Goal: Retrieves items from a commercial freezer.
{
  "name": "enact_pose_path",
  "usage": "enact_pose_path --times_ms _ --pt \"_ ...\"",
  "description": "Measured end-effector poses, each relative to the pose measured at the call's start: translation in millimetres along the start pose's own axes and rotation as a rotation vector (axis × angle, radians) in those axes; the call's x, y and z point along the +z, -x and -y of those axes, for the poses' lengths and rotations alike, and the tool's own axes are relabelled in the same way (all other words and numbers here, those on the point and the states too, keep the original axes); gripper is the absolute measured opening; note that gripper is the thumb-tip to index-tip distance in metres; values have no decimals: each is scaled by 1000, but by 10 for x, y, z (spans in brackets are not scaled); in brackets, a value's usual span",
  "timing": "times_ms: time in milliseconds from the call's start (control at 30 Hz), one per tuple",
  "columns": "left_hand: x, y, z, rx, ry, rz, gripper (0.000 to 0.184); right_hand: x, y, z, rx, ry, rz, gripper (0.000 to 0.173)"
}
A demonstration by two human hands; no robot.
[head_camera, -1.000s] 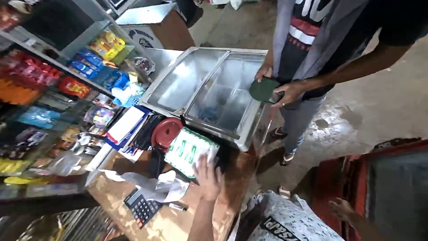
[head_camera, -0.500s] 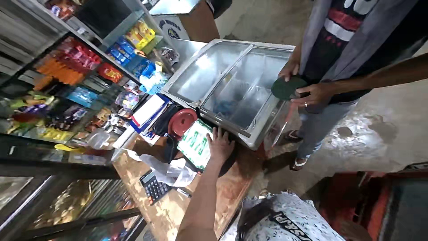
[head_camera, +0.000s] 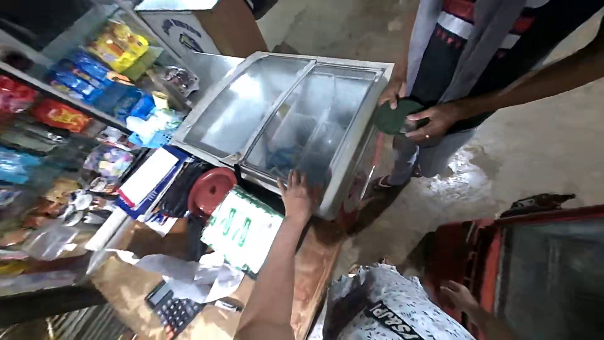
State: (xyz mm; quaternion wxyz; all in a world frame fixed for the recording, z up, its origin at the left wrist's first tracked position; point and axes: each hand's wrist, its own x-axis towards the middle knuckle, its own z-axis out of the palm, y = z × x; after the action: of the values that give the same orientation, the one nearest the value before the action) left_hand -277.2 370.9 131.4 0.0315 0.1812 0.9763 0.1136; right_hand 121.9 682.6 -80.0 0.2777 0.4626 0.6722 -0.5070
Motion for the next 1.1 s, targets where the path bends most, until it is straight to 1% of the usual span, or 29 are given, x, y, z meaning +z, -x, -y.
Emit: enact_pose_path --times_ms 100,200,267,367,433,500,567,633,700,800,967,1067,1100 --pt "172 -471 -293 72 16 25 50 -83 -101 5 -23 -1 12 32" --pt "320 -914 -516 117 46 -8 48 -215 -304 -262 -54 -28 -40 32" --pt "386 -1184 -652 83 61 1 48 -334 -326 -342 -37 7 -61 35" --pt "387 -1526 -828 -22 88 54 49 -515 -293 -358 18 44 -28 40" --pt "391 -1656 -882 -65 85 82 55 -620 -269 -325 38 9 -21 39" --pt "411 -1723 -908 -65 36 93 58 -716 -315 -313 47 -5 8 40" --pt "425 -1781 -951 -44 -33 117 55 -816 -400 -230 33 31 25 40" --pt "453 -1803 -974 -30 -81 127 50 -885 -518 -148 -5 56 8 38" --pt "456 -1824 -978 -17 -108 115 46 -949 -602 101 -2 61 3 36" --pt "442 -1946 -841 -33 -136 84 44 -1089 -830 471 13 140 49 37" --pt "363 -2310 -102 -117 -138 -43 54 -1354 -1156 1060 -39 213 71 38" --pt "246 -2567 277 -251 -94 -141 58 -1503 -1075 1651 28 384 122 37" --pt "225 -2629 393 -281 -92 -167 61 -1559 -1190 1593 -127 481 120 34"
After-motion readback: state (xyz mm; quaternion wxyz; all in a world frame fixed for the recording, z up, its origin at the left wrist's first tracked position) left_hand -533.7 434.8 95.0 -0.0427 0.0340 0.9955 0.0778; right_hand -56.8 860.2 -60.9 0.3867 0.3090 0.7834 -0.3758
